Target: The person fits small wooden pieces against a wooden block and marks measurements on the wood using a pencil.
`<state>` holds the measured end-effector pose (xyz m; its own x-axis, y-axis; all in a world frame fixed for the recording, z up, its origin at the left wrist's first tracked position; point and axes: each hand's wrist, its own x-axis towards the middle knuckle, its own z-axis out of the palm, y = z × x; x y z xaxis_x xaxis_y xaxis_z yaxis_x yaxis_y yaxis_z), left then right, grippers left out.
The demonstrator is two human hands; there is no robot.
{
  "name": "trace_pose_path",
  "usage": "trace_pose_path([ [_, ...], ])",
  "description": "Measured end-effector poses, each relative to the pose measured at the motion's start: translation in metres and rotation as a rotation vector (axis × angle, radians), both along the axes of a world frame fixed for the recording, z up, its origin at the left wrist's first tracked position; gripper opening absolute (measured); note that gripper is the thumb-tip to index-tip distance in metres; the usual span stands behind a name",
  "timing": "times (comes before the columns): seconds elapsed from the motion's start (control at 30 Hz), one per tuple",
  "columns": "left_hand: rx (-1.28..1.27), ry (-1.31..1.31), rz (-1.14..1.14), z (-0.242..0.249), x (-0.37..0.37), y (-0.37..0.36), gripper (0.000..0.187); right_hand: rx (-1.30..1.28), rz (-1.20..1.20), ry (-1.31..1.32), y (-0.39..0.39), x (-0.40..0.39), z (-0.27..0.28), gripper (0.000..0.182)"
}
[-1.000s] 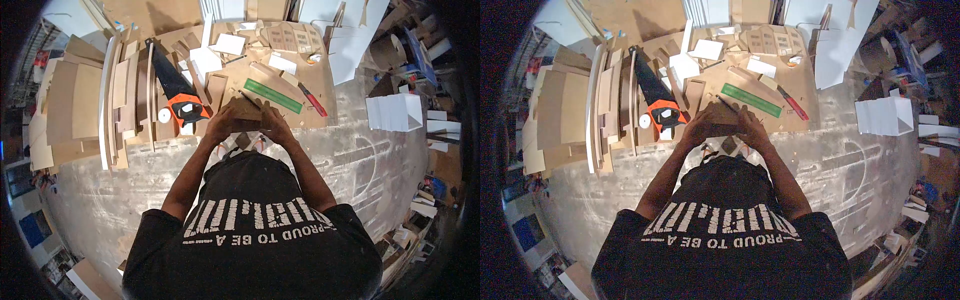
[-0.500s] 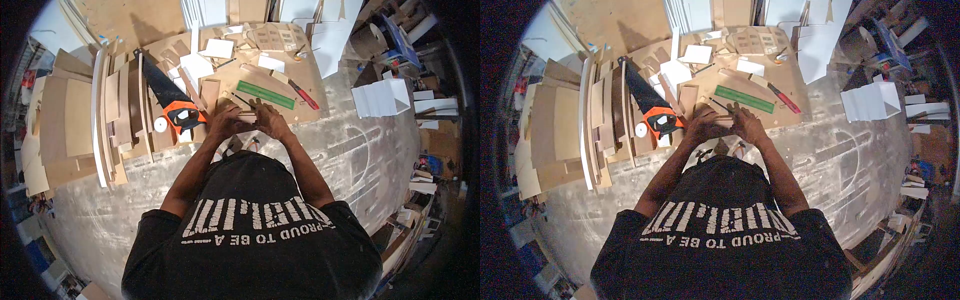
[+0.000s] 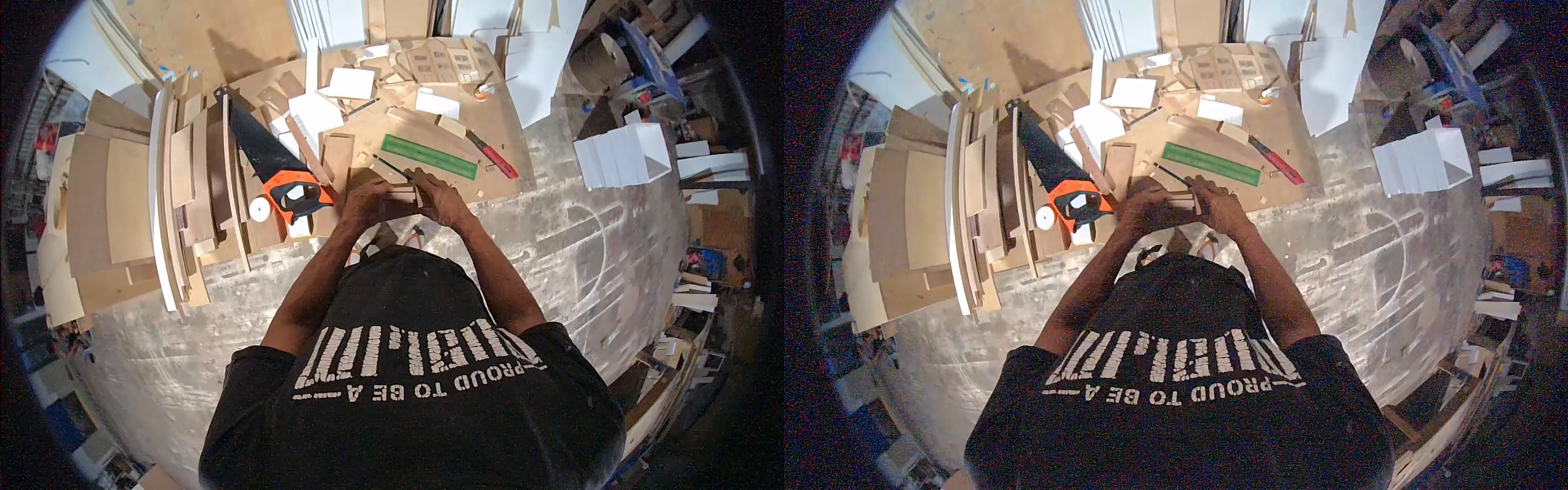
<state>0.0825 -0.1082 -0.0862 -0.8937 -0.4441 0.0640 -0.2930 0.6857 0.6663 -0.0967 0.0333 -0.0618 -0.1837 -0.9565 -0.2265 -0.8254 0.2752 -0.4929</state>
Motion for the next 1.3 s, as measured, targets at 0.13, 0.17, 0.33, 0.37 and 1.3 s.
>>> trace_pose_path([
  [0.13, 0.049, 0.024, -0.007, -0.012, 0.002, -0.003, 0.037, -0.003, -0.015, -0.022, 0.002, 0.002, 0.011, 0.091],
  [0.17, 0.048, 0.002, -0.003, -0.014, 0.001, -0.004, 0.036, -0.014, -0.018, -0.043, 0.002, 0.001, 0.009, 0.091],
  [0.33, 0.035, -0.042, -0.001, -0.016, 0.002, -0.003, 0.031, -0.027, -0.042, -0.056, 0.004, -0.001, 0.004, 0.090],
  [0.37, 0.042, -0.068, -0.004, -0.015, 0.002, -0.003, 0.030, -0.074, -0.036, -0.063, 0.004, -0.003, 0.002, 0.088],
  [1.3, 0.379, 0.111, 0.410, -0.038, 0.043, 0.006, 0.020, -0.258, 0.003, 0.045, -0.001, 0.009, -0.013, 0.044],
])
